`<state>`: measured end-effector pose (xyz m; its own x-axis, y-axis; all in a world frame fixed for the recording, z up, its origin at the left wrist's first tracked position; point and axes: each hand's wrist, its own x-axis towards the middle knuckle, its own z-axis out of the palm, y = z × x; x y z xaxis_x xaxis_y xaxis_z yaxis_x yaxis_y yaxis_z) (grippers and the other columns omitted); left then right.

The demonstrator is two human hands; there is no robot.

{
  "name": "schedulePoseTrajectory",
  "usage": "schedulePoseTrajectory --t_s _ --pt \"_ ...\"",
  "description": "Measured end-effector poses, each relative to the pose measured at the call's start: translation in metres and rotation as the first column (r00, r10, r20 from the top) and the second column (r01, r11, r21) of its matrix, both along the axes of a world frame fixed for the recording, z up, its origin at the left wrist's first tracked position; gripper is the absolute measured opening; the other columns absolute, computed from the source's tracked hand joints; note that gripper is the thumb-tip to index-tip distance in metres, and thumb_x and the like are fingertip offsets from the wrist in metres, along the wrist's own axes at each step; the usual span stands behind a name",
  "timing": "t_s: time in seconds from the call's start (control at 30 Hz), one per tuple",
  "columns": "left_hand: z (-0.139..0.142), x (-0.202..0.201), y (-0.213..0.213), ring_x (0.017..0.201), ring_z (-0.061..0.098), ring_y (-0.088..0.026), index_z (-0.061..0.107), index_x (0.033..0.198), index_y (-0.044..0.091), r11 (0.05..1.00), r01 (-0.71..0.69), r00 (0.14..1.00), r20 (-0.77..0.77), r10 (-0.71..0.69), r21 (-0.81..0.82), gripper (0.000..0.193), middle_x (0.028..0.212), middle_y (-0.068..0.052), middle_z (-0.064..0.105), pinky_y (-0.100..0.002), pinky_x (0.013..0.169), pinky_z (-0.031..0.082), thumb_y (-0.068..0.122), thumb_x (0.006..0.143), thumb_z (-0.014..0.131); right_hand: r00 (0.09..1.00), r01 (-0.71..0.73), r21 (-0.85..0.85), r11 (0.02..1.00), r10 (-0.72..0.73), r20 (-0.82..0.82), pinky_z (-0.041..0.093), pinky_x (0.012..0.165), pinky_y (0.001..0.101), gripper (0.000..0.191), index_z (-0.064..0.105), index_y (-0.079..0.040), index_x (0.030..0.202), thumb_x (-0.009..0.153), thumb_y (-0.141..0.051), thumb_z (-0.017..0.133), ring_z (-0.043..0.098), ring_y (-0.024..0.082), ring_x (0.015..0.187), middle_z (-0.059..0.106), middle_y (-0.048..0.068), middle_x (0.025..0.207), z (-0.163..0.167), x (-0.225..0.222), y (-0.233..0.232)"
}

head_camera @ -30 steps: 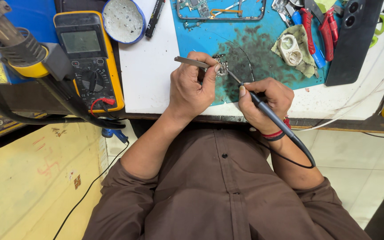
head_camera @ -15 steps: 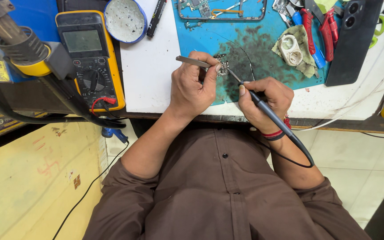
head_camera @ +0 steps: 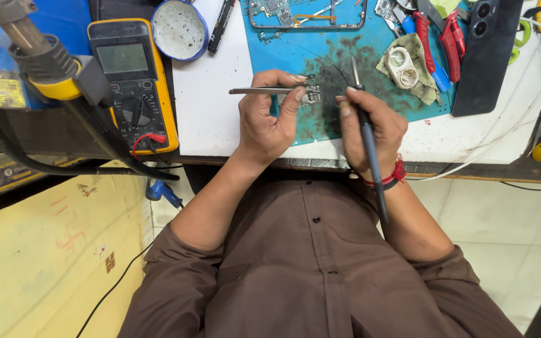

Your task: The person uses a soldering iron and tweezers to apply solder to a small circuit board. They repeatedly heat specific points on the board while feeding solder wire to create connections. The person works on a single board throughout the clip, adjusting the board's position as needed.

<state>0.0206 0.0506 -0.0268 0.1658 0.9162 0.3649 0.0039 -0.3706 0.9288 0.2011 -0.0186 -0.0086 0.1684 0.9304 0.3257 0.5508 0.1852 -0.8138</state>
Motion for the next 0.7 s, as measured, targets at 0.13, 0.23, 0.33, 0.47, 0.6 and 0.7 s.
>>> schedulePoseTrajectory --t_s 0.13,0.23,0.33,0.47,0.6,0.7 --pt "0.001 -0.001 -0.006 0.095 0.075 -0.019 0.057 0.113 0.002 0.999 -0.054 0.995 -0.085 0.054 0.009 0.018 0.107 -0.010 0.072 -0.030 0.084 0.061 0.003 0.102 0.072 0.976 -0.066 0.009 0.998 0.063 0.211 0.057 0.074 0.0346 0.023 0.070 -0.001 0.116 0.094 0.002 0.076 0.075 0.028 0.082 0.075 0.017 0.098 0.010 -0.006 0.006" --pt "0.001 -0.001 -0.009 0.095 0.075 -0.018 0.057 0.114 0.002 0.998 -0.060 0.996 -0.070 0.061 0.010 0.017 0.108 -0.011 0.071 -0.029 0.082 0.061 0.002 0.103 0.070 0.954 -0.094 0.014 0.995 0.086 0.288 0.057 0.075 0.0368 0.027 0.070 -0.003 0.118 0.093 0.004 0.075 0.074 0.031 0.084 0.075 0.016 0.100 0.017 -0.011 0.009" --pt "0.001 -0.001 -0.011 0.091 0.073 -0.015 0.057 0.117 0.001 0.996 -0.039 0.999 -0.017 0.037 -0.076 0.017 0.106 -0.011 0.071 -0.026 0.078 0.061 0.001 0.105 0.069 0.948 -0.123 0.003 0.992 0.117 0.297 0.058 0.078 0.0369 0.029 0.069 -0.004 0.123 0.095 0.004 0.074 0.074 0.031 0.088 0.075 0.015 0.105 0.021 -0.011 0.009" --pt "-0.001 -0.002 -0.012 0.084 0.070 -0.009 0.053 0.120 0.000 0.978 0.055 0.991 0.127 -0.029 -0.203 0.020 0.105 -0.009 0.071 -0.023 0.074 0.060 0.001 0.106 0.067 0.956 -0.146 -0.010 0.989 0.144 0.254 0.057 0.079 0.0380 0.042 0.057 0.001 0.128 0.090 -0.001 0.075 0.072 0.033 0.089 0.073 0.018 0.106 0.016 -0.007 0.007" --pt "-0.005 0.001 -0.008 0.083 0.068 -0.008 0.053 0.120 0.001 0.983 0.029 0.987 0.160 0.001 -0.183 0.017 0.110 -0.010 0.071 -0.023 0.072 0.060 0.000 0.108 0.064 0.977 -0.049 0.000 0.999 0.048 -0.208 0.056 0.083 0.0294 0.052 0.043 -0.001 0.141 0.100 -0.013 0.072 0.064 0.023 0.098 0.063 0.014 0.112 -0.001 -0.008 0.004" --pt "-0.005 0.002 -0.007 0.073 0.064 -0.006 0.055 0.117 0.002 0.977 -0.033 0.996 0.069 0.048 -0.212 0.015 0.106 -0.008 0.072 -0.022 0.064 0.055 0.000 0.106 0.066 0.940 -0.010 -0.098 0.995 -0.024 -0.339 0.050 0.081 0.0251 0.032 0.054 0.001 0.132 0.113 -0.016 0.073 0.057 0.011 0.088 0.062 0.007 0.100 -0.009 -0.003 -0.001"
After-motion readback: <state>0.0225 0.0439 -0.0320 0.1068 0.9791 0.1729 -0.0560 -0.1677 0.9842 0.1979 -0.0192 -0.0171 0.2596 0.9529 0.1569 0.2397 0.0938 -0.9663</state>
